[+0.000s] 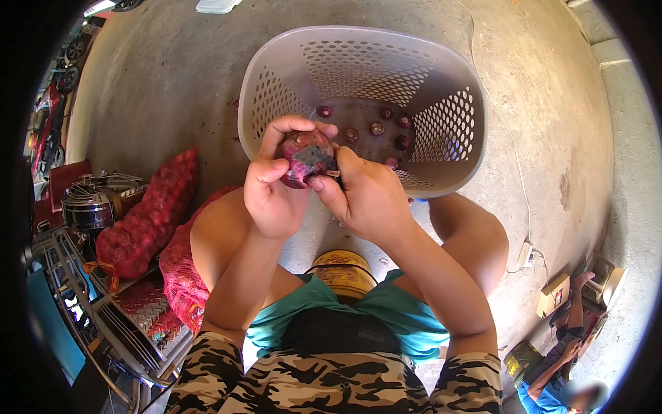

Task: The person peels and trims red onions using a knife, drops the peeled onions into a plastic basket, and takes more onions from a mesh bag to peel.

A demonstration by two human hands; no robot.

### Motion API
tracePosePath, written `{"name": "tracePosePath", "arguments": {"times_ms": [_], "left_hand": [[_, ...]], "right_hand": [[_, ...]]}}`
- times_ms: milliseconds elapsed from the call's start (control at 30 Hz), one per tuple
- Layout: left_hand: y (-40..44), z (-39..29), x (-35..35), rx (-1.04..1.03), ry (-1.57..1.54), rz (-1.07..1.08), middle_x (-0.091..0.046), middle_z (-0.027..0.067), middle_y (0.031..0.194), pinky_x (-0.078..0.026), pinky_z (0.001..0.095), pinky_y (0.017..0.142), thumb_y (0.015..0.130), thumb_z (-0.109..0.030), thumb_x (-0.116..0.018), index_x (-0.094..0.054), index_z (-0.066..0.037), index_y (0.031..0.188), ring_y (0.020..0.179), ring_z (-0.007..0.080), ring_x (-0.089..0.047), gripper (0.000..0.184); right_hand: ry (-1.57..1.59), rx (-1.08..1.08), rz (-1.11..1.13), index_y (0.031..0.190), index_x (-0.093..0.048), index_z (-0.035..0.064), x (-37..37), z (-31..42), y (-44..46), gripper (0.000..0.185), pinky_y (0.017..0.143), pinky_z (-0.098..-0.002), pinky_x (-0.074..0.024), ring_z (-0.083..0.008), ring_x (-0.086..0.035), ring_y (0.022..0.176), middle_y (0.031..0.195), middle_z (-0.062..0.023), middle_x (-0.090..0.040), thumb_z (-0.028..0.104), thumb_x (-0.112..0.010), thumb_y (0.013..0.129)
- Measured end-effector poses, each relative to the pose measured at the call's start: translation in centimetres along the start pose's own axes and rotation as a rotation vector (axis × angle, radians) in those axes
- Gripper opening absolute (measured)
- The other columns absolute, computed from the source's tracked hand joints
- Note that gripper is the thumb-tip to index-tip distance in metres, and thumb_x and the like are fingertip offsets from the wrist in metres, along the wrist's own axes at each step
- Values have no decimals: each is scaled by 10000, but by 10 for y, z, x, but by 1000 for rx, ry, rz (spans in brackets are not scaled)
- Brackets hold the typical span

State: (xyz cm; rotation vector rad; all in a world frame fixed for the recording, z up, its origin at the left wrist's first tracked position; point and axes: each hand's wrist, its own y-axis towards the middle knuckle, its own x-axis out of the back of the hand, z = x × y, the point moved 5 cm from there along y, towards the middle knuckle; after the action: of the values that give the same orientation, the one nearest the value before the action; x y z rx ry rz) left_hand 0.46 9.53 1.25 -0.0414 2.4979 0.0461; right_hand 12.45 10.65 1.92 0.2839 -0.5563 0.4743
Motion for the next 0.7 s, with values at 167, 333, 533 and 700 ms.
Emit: {"name": "tracePosePath", "arguments": {"times_ms": [167,333,533,700], "left_hand": [[-4,1,-2,-71,41,-13,-524,202,1121,-393,389,929,772,-299,-411,-443,-5,1132,1023,261,-522,466],[-3,2,-1,-183,79,-21,-509,203,1138,-389,398,930,768,-295,-435,-433,-25,1138,1022,270,-519,458],[-4,4,-1,-262,85,-51,-489,205,1162,-383,409,934,761,-285,-466,-422,-33,1155,1036,287,-509,469],[-8,1,-2,-341,91,-92,-485,207,1178,-379,418,941,761,-276,-475,-419,-37,1168,1047,294,-505,475]], "right_hand": [[92,-5,-5,836,-493,-7,-3,1,-2,369,512,-440,-450,-393,-580,595,634,-198,-566,356,-551,874],[115,-3,-3,826,-489,-10,-7,2,-4,335,510,-450,-434,-404,-570,589,600,-210,-547,316,-518,899],[202,11,-21,833,-508,-11,-5,4,-3,303,510,-449,-422,-414,-549,569,586,-208,-533,280,-486,919],[283,9,-17,812,-528,-13,-2,11,-1,287,516,-428,-416,-403,-539,562,591,-197,-526,238,-457,932]]}}
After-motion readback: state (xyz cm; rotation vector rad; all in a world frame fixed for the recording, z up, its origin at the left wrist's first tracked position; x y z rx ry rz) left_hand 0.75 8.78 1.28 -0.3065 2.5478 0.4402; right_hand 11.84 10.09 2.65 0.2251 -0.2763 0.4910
